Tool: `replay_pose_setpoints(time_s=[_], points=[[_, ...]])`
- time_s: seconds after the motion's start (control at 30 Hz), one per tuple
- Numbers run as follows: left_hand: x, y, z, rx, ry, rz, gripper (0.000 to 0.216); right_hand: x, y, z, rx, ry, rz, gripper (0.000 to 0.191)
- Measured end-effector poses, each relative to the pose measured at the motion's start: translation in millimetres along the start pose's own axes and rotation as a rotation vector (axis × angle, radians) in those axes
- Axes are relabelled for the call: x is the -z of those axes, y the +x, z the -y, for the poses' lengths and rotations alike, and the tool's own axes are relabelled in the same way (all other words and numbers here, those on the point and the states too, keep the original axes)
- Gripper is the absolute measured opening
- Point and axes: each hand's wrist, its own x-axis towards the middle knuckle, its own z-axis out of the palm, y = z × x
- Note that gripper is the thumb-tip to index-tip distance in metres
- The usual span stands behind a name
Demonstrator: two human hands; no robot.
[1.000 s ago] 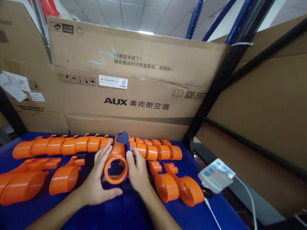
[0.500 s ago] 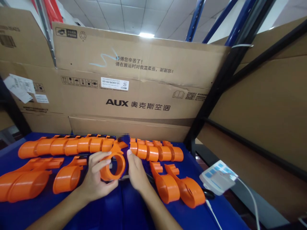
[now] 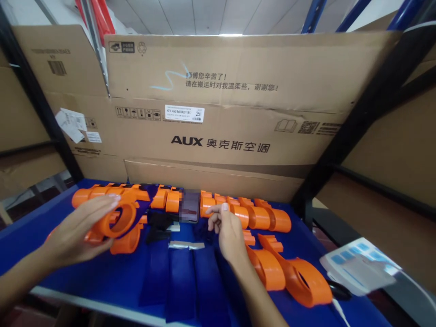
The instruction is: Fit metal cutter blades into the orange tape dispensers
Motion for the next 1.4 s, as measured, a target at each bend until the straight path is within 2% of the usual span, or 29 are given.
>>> replay_pose_setpoints(time_s=[0.1,0.2,0.43,0.7,0.83,0.93,1.03,1.2,1.33,1.4], points=[[21,-28,31,0.029,0.046,0.089,0.074,0,-2,1,0.018,-0.008,-0.018,0.065],[26,-49,41,0.020,0.100,0.222,0.072,0,-2,0,0.033,-0.032,-0.021,0.063],[21,-58,38,0.104,0.098,0.174,0.078,-1,-3,2,0.059,-0.057,-0.007,0.062],[8,-70,30,0.153,0.066,0.195,0.079,-3,-8,7,0.074,-0.057,-0.015,0.061],[-1,-77,28,0.130,0.142,0.201,0.077,-2,-9,5,0.087,-0.068,-0.007,0.061],[-8,-84,29,0.061,0.210,0.242,0.078,-1,-9,3,0.118,-0.132,0.008,0.060],[-15,-91,31,-0.006,0.244,0.277,0.078,-1,-9,3,0.161,-0.225,0.066,0.057],[-22,-96,34,-0.032,0.249,0.346,0.074,-3,-14,7,0.236,-0.305,0.208,0.048],[-13,-97,44,0.012,0.213,0.411,0.090,-5,-18,11,0.248,-0.330,0.322,0.039],[-4,-97,56,0.030,0.223,0.436,0.097,-5,-18,12,0.235,-0.315,0.330,0.039]])
